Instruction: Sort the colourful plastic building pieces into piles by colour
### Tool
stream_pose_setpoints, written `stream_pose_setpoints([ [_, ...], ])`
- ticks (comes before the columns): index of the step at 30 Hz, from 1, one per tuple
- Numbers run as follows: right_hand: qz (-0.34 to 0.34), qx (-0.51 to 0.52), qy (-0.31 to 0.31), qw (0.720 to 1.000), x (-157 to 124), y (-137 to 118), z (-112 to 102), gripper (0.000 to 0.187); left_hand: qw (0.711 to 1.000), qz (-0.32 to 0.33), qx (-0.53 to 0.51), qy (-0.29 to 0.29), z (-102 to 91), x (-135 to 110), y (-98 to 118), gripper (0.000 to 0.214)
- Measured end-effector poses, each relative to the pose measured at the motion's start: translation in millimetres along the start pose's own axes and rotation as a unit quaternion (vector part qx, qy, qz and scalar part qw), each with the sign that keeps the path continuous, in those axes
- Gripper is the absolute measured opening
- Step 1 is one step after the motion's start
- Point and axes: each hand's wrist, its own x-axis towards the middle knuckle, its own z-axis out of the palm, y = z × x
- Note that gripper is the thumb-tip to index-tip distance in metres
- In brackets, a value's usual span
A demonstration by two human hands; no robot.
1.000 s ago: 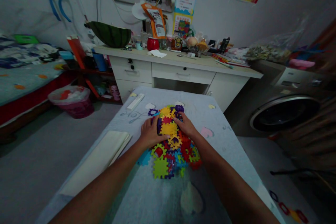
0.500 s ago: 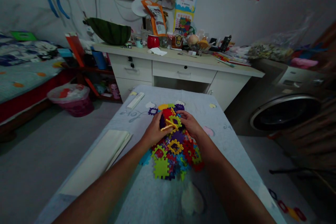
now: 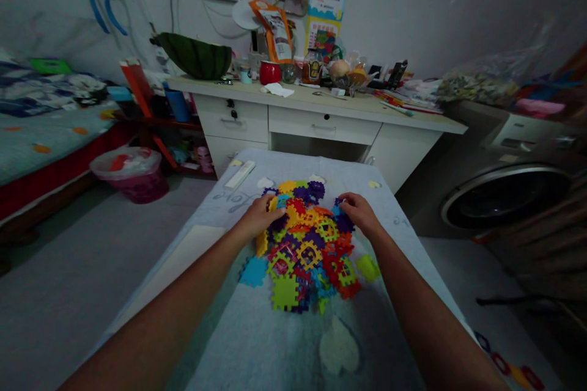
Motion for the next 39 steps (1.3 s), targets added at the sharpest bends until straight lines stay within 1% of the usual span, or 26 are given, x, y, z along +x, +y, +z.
stream_pose_setpoints([
  [2,-0.001,-0.107,0.050,0.993,12.1,-0.7,5.0,0.032,0.998,-0.024,0.055,0.018,1.0,3.6,-3.6,0.073],
  [3,0.005,-0.142,0.062,0.988,19.1,-3.4,9.2,0.034,0.997,-0.033,0.073,0.015,1.7,6.2,-4.2,0.079],
  [5,0.012,-0.174,0.056,0.983,34.1,-11.7,20.5,0.042,0.995,-0.045,0.092,0.010,3.1,13.7,-3.1,0.086],
  [7,0.006,-0.178,0.027,0.984,49.8,-21.7,34.0,0.053,0.993,-0.050,0.104,-0.012,4.3,24.8,-0.1,0.089],
  [9,0.001,-0.168,-0.001,0.986,64.6,-31.4,48.1,0.064,0.989,-0.052,0.137,-0.022,5.9,38.5,3.1,0.096],
  [11,0.014,-0.148,-0.020,0.989,76.3,-40.0,61.4,0.074,0.979,-0.077,0.188,-0.034,8.6,52.6,5.2,0.106],
  [13,0.034,-0.127,-0.042,0.990,83.0,-47.2,72.8,0.080,0.970,-0.091,0.221,-0.045,12.7,64.7,6.1,0.109],
  [16,0.044,-0.119,-0.063,0.990,83.9,-54.5,84.9,0.084,0.971,-0.069,0.218,-0.066,20.0,76.3,6.7,0.106],
  [18,0.039,-0.108,-0.065,0.991,80.7,-55.6,89.0,0.078,0.977,-0.044,0.195,-0.076,23.9,79.6,7.2,0.104],
  [19,0.032,-0.086,-0.071,0.993,78.6,-54.8,90.1,0.071,0.979,-0.034,0.184,-0.079,25.0,80.3,7.2,0.104],
  [22,-0.001,0.033,-0.108,0.994,72.0,-49.6,91.1,0.044,0.984,-0.017,0.159,-0.074,25.3,80.2,5.7,0.097],
  [24,-0.002,0.122,-0.123,0.985,67.2,-46.8,91.2,0.034,0.989,-0.004,0.132,-0.065,23.7,79.2,3.5,0.089],
  [26,0.022,0.209,-0.130,0.969,61.5,-47.4,91.3,0.031,0.993,0.011,0.100,-0.058,22.3,77.5,2.4,0.081],
  [28,0.040,0.300,-0.141,0.943,54.8,-51.5,90.6,0.030,0.996,0.024,0.067,-0.059,22.0,74.8,4.6,0.075],
  [31,0.045,0.397,-0.156,0.903,42.1,-62.1,85.6,0.034,0.996,0.053,0.014,-0.074,23.8,67.1,16.0,0.063],
  [33,0.040,0.426,-0.161,0.889,30.6,-69.4,77.2,0.036,0.994,0.073,-0.008,-0.084,24.8,58.8,27.1,0.056],
  [35,0.019,0.436,-0.167,0.884,16.1,-75.0,63.9,0.037,0.992,0.095,-0.024,-0.084,24.5,47.8,38.3,0.054],
  [37,-0.015,0.430,-0.174,0.886,-0.8,-77.5,47.0,0.036,0.984,0.161,-0.044,-0.065,22.6,34.5,47.3,0.049],
  [39,-0.051,0.400,-0.183,0.896,-18.0,-75.4,29.3,0.034,0.976,0.207,-0.026,-0.057,19.3,19.6,52.9,0.044],
])
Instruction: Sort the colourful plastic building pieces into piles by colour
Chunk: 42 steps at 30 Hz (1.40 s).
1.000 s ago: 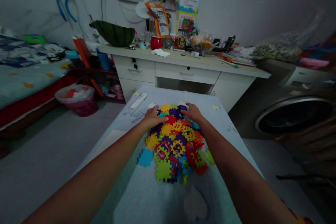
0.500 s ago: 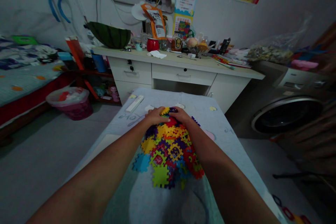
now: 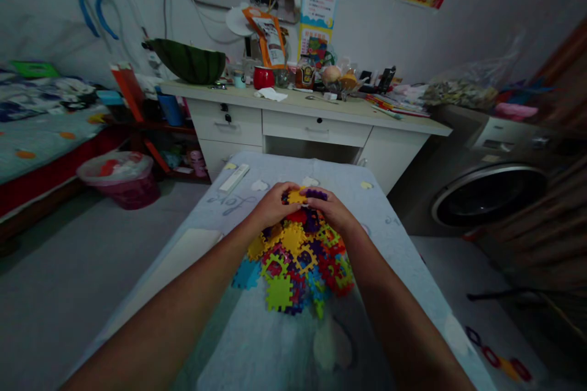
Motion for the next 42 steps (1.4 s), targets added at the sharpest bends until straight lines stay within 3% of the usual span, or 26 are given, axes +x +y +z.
stream_pose_setpoints([
  [4,0.008,-0.130,-0.010,0.991,-37.5,-4.6,-19.8,0.040,0.995,0.027,0.090,-0.040,-6.1,-28.4,13.1,0.039],
  [7,0.008,-0.266,0.031,0.964,-57.6,3.5,-38.8,0.044,0.988,0.002,0.136,-0.076,-12.2,-52.0,14.7,0.042],
  [12,-0.034,-0.491,0.117,0.862,-77.0,13.1,-66.4,0.048,0.970,-0.074,0.208,-0.106,-17.5,-94.0,5.8,0.100],
  [15,0.027,-0.571,0.150,0.806,-78.9,14.9,-70.0,0.056,0.950,-0.150,0.256,-0.098,-14.9,-115.5,-3.9,0.122],
  [18,0.110,-0.608,0.137,0.775,-75.3,17.8,-59.1,0.065,0.948,-0.155,0.261,-0.096,-8.3,-127.4,-12.0,0.126],
  [23,0.075,-0.581,0.043,0.810,-66.4,26.3,-26.6,0.070,0.969,-0.110,0.209,-0.071,7.4,-123.9,-15.5,0.120],
  [27,0.061,-0.530,0.047,0.844,-60.5,36.3,-13.5,0.085,0.985,-0.067,0.158,-0.015,16.9,-112.4,-17.9,0.114],
  [30,0.044,-0.456,0.071,0.886,-58.4,42.3,-13.8,0.085,0.991,-0.056,0.120,0.000,19.4,-106.1,-21.3,0.111],
  [34,0.017,-0.324,0.121,0.938,-59.0,44.1,-15.1,0.069,0.997,-0.043,0.059,0.015,20.2,-101.5,-24.6,0.108],
  [37,0.049,-0.169,0.133,0.975,-59.1,44.0,-10.1,0.059,0.998,-0.051,0.008,0.034,23.5,-97.7,-26.2,0.104],
  [39,0.076,-0.048,0.128,0.988,-57.9,44.8,-4.6,0.055,0.997,-0.061,-0.027,0.044,27.3,-94.3,-27.3,0.102],
  [42,0.072,0.074,0.138,0.985,-55.0,45.5,4.3,0.052,0.995,-0.070,-0.052,0.054,33.1,-89.2,-28.7,0.101],
])
